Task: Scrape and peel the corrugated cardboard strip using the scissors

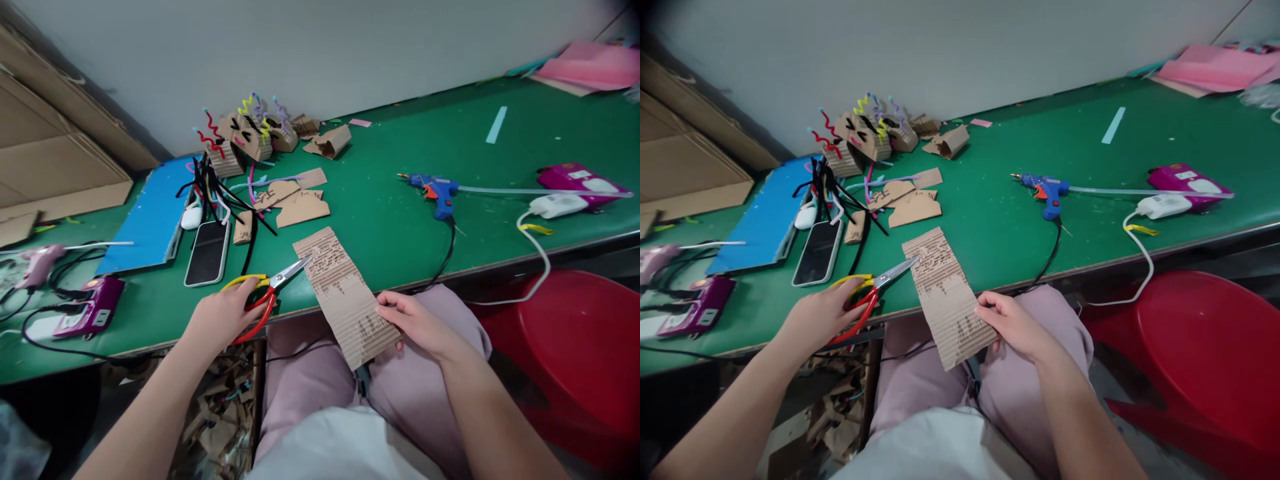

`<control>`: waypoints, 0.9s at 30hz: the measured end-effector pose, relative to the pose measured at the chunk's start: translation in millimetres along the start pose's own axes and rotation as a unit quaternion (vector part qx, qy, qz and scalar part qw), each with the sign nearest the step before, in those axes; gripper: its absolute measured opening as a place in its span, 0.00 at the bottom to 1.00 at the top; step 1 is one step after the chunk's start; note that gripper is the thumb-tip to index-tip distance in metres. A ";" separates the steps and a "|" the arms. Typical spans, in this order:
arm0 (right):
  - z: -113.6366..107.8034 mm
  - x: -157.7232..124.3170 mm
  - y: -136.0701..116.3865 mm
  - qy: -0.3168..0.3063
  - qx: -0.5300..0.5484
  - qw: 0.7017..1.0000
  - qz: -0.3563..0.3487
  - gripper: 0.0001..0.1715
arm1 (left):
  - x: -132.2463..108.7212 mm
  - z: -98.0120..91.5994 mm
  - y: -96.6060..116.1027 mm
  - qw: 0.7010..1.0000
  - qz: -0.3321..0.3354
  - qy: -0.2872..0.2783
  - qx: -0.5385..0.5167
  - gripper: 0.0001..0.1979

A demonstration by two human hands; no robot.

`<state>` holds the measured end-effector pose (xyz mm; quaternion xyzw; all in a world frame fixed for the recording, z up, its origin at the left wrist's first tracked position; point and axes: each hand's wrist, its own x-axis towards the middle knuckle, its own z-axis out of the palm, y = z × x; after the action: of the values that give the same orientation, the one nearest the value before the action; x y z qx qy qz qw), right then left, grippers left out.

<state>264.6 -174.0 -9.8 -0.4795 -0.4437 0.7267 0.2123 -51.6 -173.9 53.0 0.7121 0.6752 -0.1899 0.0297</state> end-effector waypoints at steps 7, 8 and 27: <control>1.4 0.6 1.1 0.008 0.009 1.000 -0.004 0.15 | 0.2 -2.0 1.5 0.988 -0.042 0.055 -0.136 0.25; 1.7 0.1 1.2 0.010 0.011 1.000 -0.005 0.15 | 2.2 -2.5 1.7 0.982 -0.054 0.076 -0.162 0.25; -46.8 -32.8 -38.2 0.368 -0.404 0.836 -0.054 0.18 | 160.3 -52.4 86.6 0.968 0.060 0.197 -0.141 0.23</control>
<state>316.3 -157.8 32.4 -0.7301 -0.6122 0.2399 0.1860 47.3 -13.4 33.2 0.7633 0.6438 0.0532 0.0079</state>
